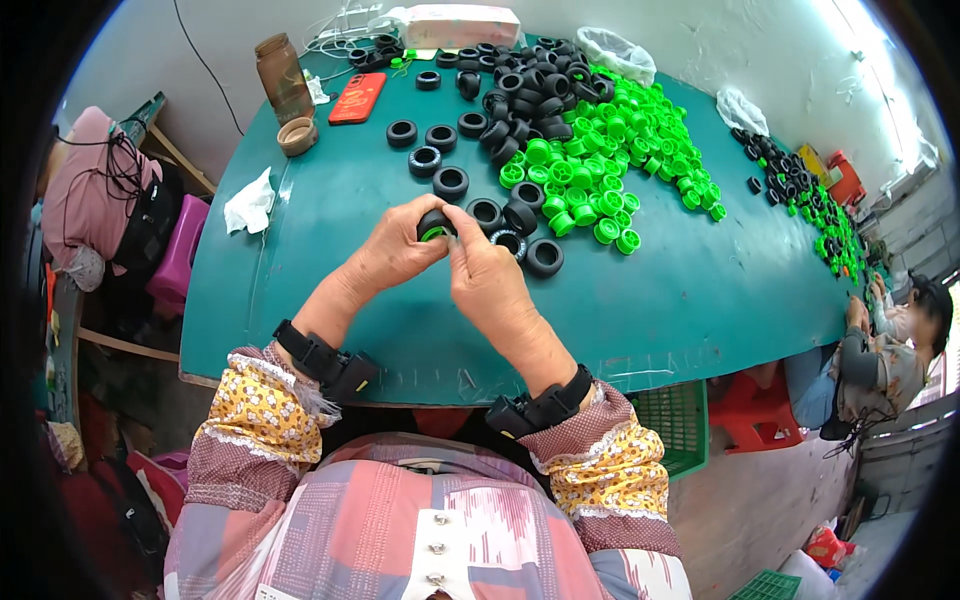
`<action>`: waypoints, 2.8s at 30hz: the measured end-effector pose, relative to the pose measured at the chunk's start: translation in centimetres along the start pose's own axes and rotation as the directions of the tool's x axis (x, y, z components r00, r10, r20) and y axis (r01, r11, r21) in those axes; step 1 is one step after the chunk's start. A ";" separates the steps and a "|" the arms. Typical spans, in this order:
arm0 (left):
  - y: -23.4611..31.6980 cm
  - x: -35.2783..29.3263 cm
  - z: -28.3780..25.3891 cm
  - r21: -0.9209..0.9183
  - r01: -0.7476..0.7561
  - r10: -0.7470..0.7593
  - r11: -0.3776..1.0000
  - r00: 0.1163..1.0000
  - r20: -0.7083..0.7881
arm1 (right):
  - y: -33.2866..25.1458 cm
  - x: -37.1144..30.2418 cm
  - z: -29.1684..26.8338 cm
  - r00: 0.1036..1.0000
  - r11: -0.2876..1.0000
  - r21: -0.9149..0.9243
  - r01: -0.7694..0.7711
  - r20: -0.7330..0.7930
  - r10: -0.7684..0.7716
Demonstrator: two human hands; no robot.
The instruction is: Assembling toy wheels by fitting green plastic hubs into black rubber tires using hands and a small tool for leverage.
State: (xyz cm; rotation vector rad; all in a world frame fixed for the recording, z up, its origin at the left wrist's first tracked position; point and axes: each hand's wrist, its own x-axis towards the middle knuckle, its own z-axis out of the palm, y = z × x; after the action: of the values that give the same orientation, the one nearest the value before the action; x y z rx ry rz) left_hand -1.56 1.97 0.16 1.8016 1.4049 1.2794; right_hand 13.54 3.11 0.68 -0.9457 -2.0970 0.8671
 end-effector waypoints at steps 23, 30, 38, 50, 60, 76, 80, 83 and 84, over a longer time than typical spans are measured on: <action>-1.4 0.4 -1.2 -0.011 0.116 -0.107 0.993 0.950 0.293 | 0.1 -0.6 1.5 0.995 0.988 -0.143 0.063 -0.063 -0.072; -1.2 -1.2 0.6 -0.170 -0.066 0.032 0.983 0.980 -0.197 | 0.1 0.5 0.6 0.999 0.996 0.077 -0.047 0.027 0.045; -1.2 -1.4 0.1 -0.117 0.147 -0.136 0.982 0.986 0.093 | -0.1 -0.9 0.8 1.000 0.991 -0.133 -0.010 0.010 0.011; -1.5 0.3 0.4 -0.115 0.022 -0.032 0.993 0.996 -0.089 | 1.9 1.9 1.0 0.994 0.980 0.173 -0.101 -0.015 0.105; -1.7 1.1 0.2 -0.124 0.139 -0.126 0.982 0.987 0.102 | 0.1 0.7 0.8 0.997 0.996 -0.078 -0.043 -0.068 0.037; -2.3 0.1 0.5 -0.174 -0.062 0.033 0.983 0.986 -0.164 | 0.3 1.9 1.1 0.998 0.992 0.110 -0.061 -0.026 0.064; -1.9 0.2 -0.4 -0.201 0.129 -0.122 0.971 0.992 0.044 | 0.1 0.9 1.3 0.998 0.998 -0.052 -0.025 -0.060 0.022; -1.9 -0.1 -0.2 -0.234 0.159 -0.143 0.959 0.986 0.086 | 0.2 0.7 1.4 0.996 0.993 -0.110 0.040 -0.075 -0.049; -1.9 -0.1 -0.2 -0.207 0.158 -0.139 0.966 0.985 0.104 | 0.2 0.6 1.6 0.994 0.990 -0.129 0.064 -0.083 -0.075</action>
State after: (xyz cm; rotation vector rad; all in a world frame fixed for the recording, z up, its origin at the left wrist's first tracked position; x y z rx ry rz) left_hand -2.64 2.48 -1.39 1.5592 1.2757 1.2079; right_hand 12.09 3.24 -0.19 -0.9524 -2.1157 0.6529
